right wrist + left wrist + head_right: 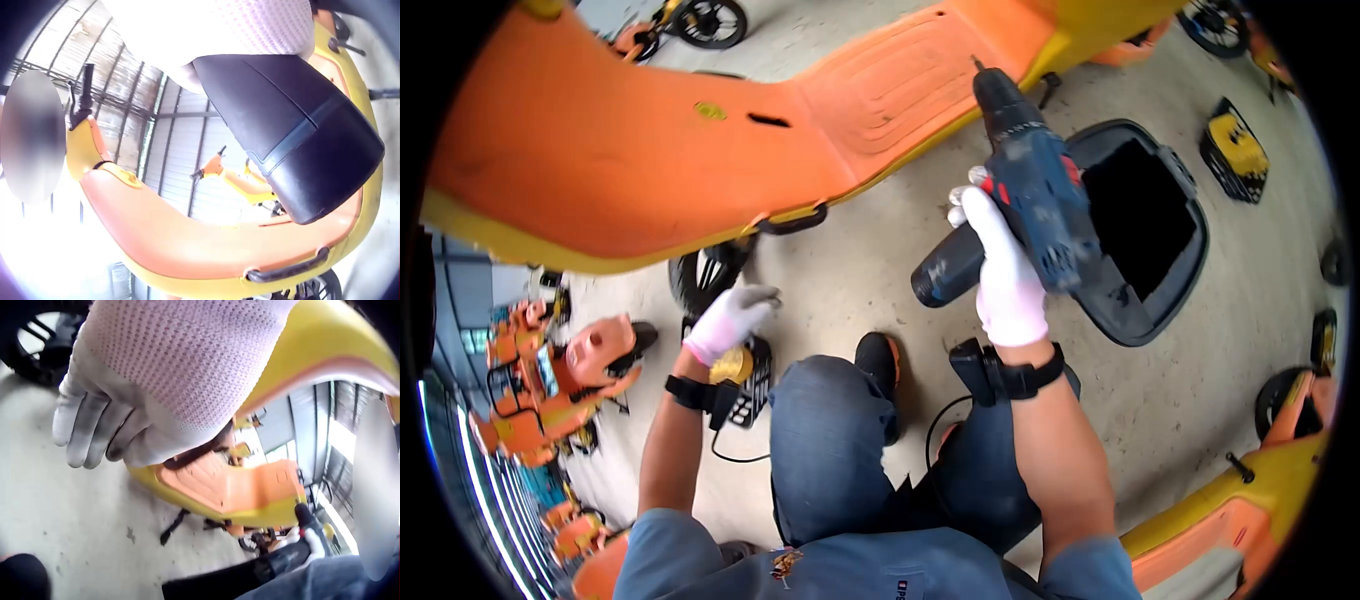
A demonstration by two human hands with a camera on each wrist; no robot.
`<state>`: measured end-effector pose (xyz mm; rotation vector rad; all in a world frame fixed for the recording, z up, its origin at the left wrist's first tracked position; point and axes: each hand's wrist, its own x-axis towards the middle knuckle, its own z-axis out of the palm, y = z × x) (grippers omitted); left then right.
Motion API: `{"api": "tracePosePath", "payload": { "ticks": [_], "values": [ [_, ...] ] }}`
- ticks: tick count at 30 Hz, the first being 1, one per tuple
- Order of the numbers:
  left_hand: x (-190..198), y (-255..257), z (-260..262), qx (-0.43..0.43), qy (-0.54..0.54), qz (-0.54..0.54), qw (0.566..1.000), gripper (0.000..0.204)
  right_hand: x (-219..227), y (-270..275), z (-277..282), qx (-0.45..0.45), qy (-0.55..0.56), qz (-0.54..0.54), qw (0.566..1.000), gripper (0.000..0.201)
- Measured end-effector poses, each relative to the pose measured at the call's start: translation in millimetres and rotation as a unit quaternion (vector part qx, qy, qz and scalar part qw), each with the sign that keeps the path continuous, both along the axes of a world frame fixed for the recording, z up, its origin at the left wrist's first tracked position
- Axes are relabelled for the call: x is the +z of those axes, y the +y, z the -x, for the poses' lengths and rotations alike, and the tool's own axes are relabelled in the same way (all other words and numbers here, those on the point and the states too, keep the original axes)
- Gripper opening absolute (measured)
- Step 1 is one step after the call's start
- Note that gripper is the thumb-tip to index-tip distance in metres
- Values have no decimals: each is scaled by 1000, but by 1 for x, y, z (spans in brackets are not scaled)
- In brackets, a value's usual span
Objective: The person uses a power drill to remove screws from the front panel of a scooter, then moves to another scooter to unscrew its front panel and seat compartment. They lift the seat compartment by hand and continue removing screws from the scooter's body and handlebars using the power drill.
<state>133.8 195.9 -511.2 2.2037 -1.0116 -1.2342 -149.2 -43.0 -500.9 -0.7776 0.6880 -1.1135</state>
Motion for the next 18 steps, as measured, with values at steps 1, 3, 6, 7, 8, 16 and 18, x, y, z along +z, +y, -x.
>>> {"api": "tracePosePath", "payload": {
  "ticks": [1,3,6,7,8,16,18],
  "values": [
    [16,20,-6,81,7,42,996,41,-10,1,-14,27,1,-2,1000,26],
    [57,47,-17,181,-40,100,977,45,-31,2,-39,70,-4,-10,998,24],
    [111,63,-35,236,-195,205,930,59,-59,-1,-73,130,-15,-67,989,20],
    [133,60,-33,223,-205,240,922,71,-61,-1,-82,128,-14,-64,990,20],
    [155,53,-29,204,-214,274,915,84,-62,-1,-88,121,-12,-61,991,19],
    [196,9,-15,86,-353,289,886,124,-75,-15,-107,71,-14,-108,992,16],
    [188,15,-27,85,-363,282,884,122,-78,-16,-107,44,-16,-111,993,15]
  ]
}}
